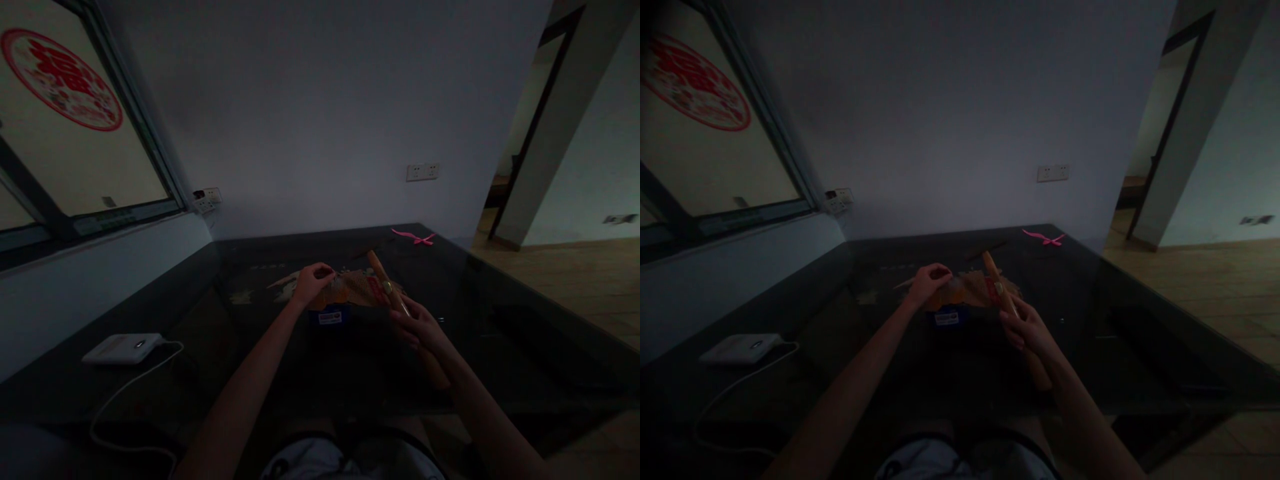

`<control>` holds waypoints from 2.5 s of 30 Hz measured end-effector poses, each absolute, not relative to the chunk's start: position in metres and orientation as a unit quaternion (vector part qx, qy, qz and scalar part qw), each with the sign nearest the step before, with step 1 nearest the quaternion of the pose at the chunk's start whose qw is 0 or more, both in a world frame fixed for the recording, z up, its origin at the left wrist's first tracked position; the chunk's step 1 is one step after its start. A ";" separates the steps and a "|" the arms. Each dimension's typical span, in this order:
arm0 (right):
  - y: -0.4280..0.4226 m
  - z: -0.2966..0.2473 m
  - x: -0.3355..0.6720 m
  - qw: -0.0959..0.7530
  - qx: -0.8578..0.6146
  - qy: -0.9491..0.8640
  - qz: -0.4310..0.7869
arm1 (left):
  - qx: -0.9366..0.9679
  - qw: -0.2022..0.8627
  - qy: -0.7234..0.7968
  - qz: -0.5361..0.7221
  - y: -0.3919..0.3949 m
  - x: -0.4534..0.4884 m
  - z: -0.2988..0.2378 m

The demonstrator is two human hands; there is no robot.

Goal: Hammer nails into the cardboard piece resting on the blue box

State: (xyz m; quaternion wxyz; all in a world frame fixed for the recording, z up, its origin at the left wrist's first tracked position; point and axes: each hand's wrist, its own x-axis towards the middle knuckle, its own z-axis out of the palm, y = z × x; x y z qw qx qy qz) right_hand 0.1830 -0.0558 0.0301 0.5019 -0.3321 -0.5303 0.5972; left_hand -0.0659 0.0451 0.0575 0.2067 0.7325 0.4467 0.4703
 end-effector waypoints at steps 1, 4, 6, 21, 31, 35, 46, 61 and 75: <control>-0.055 0.029 0.183 0.501 -0.333 -0.530 0.597 | 0.734 0.203 0.448 0.468 0.044 -0.066 0.058; -0.054 0.027 0.183 0.494 -0.333 -0.536 0.598 | 0.749 0.192 0.443 0.453 0.042 -0.067 0.059; -0.053 0.028 0.182 0.483 -0.330 -0.548 0.598 | 0.763 0.193 0.432 0.441 0.043 -0.069 0.058; -0.063 0.121 0.175 0.332 -0.418 -0.706 0.466 | 0.784 0.178 0.432 0.408 0.045 -0.072 0.055; -0.060 0.144 0.175 0.248 -0.427 -0.771 0.402 | 0.775 0.166 0.475 0.381 0.050 -0.073 0.050; -0.065 0.146 0.175 0.267 -0.424 -0.771 0.393 | 0.766 0.198 0.469 0.393 0.050 -0.073 0.050; -0.064 0.142 0.175 0.237 -0.432 -0.775 0.396 | 0.766 0.207 0.471 0.384 0.050 -0.073 0.052; -0.072 0.138 0.179 0.270 -0.436 -0.751 0.417 | 0.774 0.230 0.445 0.388 0.049 -0.075 0.054; -0.092 0.098 0.200 0.348 -0.480 -0.653 0.471 | 0.743 0.170 0.484 0.430 0.025 -0.127 0.043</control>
